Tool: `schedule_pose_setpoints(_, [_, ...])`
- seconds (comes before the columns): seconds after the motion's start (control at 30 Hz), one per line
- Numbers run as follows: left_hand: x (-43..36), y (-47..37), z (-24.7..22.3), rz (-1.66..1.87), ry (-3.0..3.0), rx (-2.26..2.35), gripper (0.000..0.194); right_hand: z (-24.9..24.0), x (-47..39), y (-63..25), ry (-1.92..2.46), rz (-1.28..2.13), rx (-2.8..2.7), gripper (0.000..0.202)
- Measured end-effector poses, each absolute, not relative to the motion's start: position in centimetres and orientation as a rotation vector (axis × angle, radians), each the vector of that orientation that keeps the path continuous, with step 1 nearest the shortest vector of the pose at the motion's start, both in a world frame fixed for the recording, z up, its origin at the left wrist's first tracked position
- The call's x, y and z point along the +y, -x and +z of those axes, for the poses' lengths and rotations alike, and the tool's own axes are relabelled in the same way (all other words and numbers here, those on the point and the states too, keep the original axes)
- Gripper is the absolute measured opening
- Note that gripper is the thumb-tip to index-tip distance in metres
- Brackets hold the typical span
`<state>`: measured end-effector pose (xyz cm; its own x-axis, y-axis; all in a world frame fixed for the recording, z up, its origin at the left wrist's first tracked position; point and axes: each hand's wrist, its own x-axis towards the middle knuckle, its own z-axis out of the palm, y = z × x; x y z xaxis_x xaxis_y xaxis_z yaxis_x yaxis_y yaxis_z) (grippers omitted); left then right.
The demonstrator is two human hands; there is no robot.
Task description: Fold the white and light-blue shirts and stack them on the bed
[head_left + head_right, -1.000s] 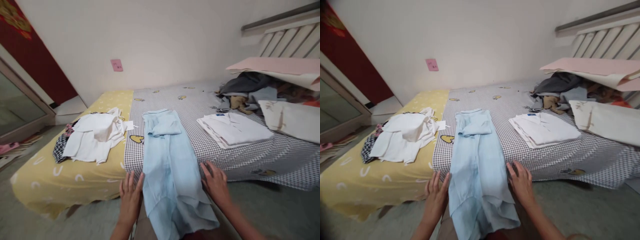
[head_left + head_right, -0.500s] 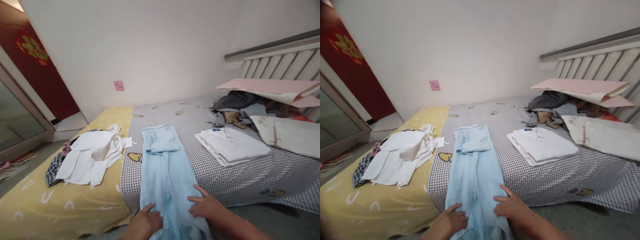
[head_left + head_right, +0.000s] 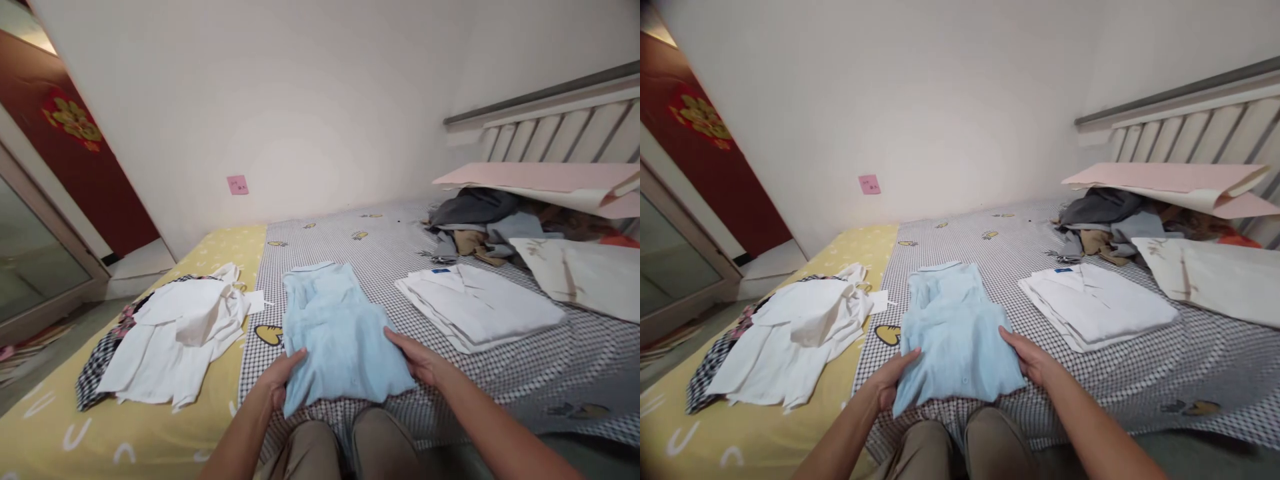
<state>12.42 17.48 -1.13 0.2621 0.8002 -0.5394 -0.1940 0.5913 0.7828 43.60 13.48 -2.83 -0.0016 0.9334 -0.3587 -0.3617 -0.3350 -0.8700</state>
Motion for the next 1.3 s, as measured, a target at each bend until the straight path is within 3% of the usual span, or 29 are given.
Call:
schedule_pose_setpoints(0.17, [18.3,-12.1,-0.8,0.792,-0.622,1.068,0.052,-2.6,13.7,-42.9,1.142,1.486,-0.674,0.076])
schedule_pose_setpoints(0.43, [21.0,-12.8,1.7,0.827,-0.775,0.975,0.042,-1.2,16.3,-42.1,1.063,1.428,-0.636,0.043])
schedule_pose_setpoints(0.67, [23.3,-12.5,1.8,0.795,-0.898,1.151,0.056,-1.7,18.5,-43.4,1.352,1.314,-0.748,0.055])
schedule_pose_setpoints(0.83, [24.9,-11.9,2.8,0.917,-1.083,1.492,0.066,-1.5,21.1,-44.9,1.554,0.928,-0.780,0.060])
schedule_pose_setpoints(0.93, [24.4,-12.7,4.1,1.102,-1.302,1.704,0.057,0.1,21.5,-44.7,1.577,0.608,-0.893,0.052])
schedule_pose_setpoints(1.0, [23.6,-13.9,4.4,1.146,-1.786,1.686,0.049,1.1,21.2,-43.2,1.596,0.361,-1.109,0.044])
schedule_pose_setpoints(1.1, [22.7,-15.9,3.1,0.744,-2.844,1.187,0.044,1.8,20.6,-39.3,1.697,0.071,-1.484,0.041])
schedule_pose_setpoints(1.17, [22.6,-16.4,1.3,0.329,-3.057,1.025,0.047,1.3,20.4,-36.5,1.787,0.021,-1.659,0.044])
schedule_pose_setpoints(1.3, [22.9,-15.5,-2.8,0.071,-2.707,1.696,0.056,-2.0,21.0,-33.2,1.838,0.050,-1.975,0.047])
